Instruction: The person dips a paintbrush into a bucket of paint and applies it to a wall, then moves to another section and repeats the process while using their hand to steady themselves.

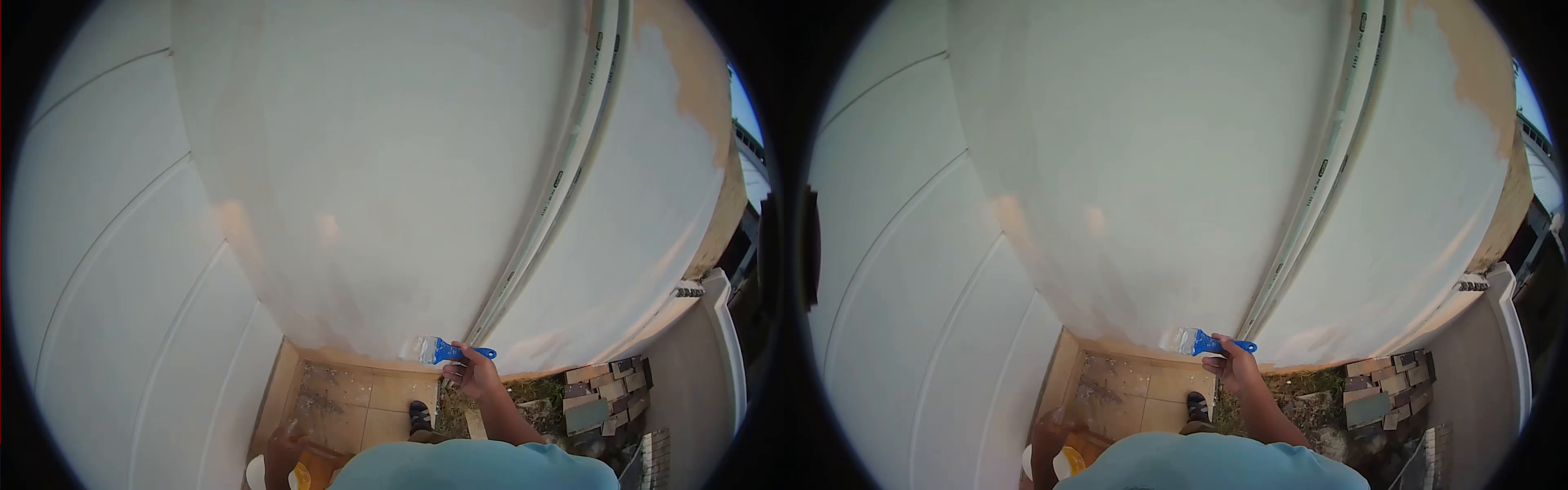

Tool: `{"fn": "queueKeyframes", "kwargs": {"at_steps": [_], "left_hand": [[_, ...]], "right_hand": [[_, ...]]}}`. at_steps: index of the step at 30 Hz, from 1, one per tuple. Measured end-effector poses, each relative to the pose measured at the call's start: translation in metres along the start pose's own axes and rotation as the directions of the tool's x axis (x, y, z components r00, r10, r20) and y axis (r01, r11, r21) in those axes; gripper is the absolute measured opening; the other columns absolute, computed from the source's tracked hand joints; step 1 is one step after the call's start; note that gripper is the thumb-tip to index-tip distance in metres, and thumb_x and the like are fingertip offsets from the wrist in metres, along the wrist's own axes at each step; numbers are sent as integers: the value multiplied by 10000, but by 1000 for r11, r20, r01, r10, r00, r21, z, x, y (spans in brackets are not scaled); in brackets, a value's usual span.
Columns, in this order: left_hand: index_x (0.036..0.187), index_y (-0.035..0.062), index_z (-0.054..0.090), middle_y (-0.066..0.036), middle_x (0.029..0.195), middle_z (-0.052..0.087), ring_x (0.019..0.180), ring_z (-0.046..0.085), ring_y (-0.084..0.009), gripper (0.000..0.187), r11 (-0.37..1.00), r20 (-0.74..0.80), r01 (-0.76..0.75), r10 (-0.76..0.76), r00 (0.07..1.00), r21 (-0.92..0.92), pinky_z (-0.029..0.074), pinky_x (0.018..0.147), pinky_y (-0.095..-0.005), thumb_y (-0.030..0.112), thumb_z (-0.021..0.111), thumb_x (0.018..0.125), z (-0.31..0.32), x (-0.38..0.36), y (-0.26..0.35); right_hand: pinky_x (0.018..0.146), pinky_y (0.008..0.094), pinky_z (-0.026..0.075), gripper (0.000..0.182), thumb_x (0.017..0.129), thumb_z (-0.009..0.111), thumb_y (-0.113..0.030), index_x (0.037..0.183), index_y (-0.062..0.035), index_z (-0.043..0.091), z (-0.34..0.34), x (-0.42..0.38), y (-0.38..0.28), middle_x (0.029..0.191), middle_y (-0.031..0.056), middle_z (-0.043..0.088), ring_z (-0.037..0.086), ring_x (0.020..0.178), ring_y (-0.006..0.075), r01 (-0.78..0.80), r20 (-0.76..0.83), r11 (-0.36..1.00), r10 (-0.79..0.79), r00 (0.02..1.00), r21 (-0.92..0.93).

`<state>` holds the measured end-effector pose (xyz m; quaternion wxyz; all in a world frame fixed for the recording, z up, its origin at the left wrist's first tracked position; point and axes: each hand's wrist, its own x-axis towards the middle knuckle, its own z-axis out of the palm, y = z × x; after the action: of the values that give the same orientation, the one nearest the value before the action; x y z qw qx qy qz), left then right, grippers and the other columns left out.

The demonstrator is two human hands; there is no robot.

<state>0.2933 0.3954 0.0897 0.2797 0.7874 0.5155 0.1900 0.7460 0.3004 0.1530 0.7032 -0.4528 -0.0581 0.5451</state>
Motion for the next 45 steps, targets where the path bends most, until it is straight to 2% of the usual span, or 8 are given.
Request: {"fn": "queueKeyframes", "kwargs": {"at_steps": [6,11,16,21,30,35,40,45], "left_hand": [[1209,48,607,-157,1191,637,1102,606,-308,470,812,-194,532,-577,793,-239,472,943,-405,287,715,819,1,-194,-11],[1226,80,607,-143,1186,641,1056,625,-289,471,732,-360,647,-675,644,-214,487,909,-405,312,707,829,20,-259,-17],[1238,123,608,-117,1203,637,1108,598,-287,474,688,-553,666,-687,471,-288,466,939,-424,345,697,829,41,-281,-5],[1248,121,601,-130,1246,612,1145,575,-325,466,554,-444,751,-809,384,-360,453,974,-430,287,710,827,49,-304,32],[1238,108,606,-134,1274,596,1175,559,-325,453,198,-361,903,-931,52,-382,420,984,-472,347,668,858,83,-368,85],[1245,130,603,-114,1290,589,1181,556,-319,444,163,-372,925,-928,26,-343,419,987,-471,341,666,859,81,-369,93],[1244,160,600,-82,1269,599,1148,571,-297,443,254,-436,919,-894,103,-302,426,975,-465,337,677,846,79,-362,76],[1228,174,607,-75,1200,622,1074,594,-271,453,395,-516,906,-814,268,-152,451,927,-445,340,703,817,68,-350,55]], "right_hand": [[739,396,573,340,984,484,-261,1278,-94,517,111,5,112,1009,107,650,672,746,225,-293,229,836,433,872,-464],[715,383,582,313,986,512,-260,1251,-96,543,189,-3,217,1046,115,652,685,734,232,-266,234,565,660,714,-781],[703,344,565,325,962,576,-275,1236,-99,567,230,-5,345,1067,81,650,674,751,200,133,345,324,787,511,-937],[656,300,547,245,912,634,-285,1055,-92,682,227,16,468,919,79,698,687,701,162,583,479,207,800,362,-786],[841,388,513,326,861,658,-356,1054,-96,688,220,29,558,999,130,701,665,956,308,795,432,-34,825,364,-605],[807,359,526,332,877,655,-343,1072,-75,677,224,33,547,1001,129,703,683,927,261,781,429,-24,825,367,-624],[769,311,553,304,954,592,-270,1171,-60,622,238,36,470,1037,104,685,688,894,189,270,275,158,833,480,-950],[794,351,557,348,968,575,-263,1248,-57,562,216,55,454,1069,113,671,683,912,250,91,258,244,845,469,-966]]}}
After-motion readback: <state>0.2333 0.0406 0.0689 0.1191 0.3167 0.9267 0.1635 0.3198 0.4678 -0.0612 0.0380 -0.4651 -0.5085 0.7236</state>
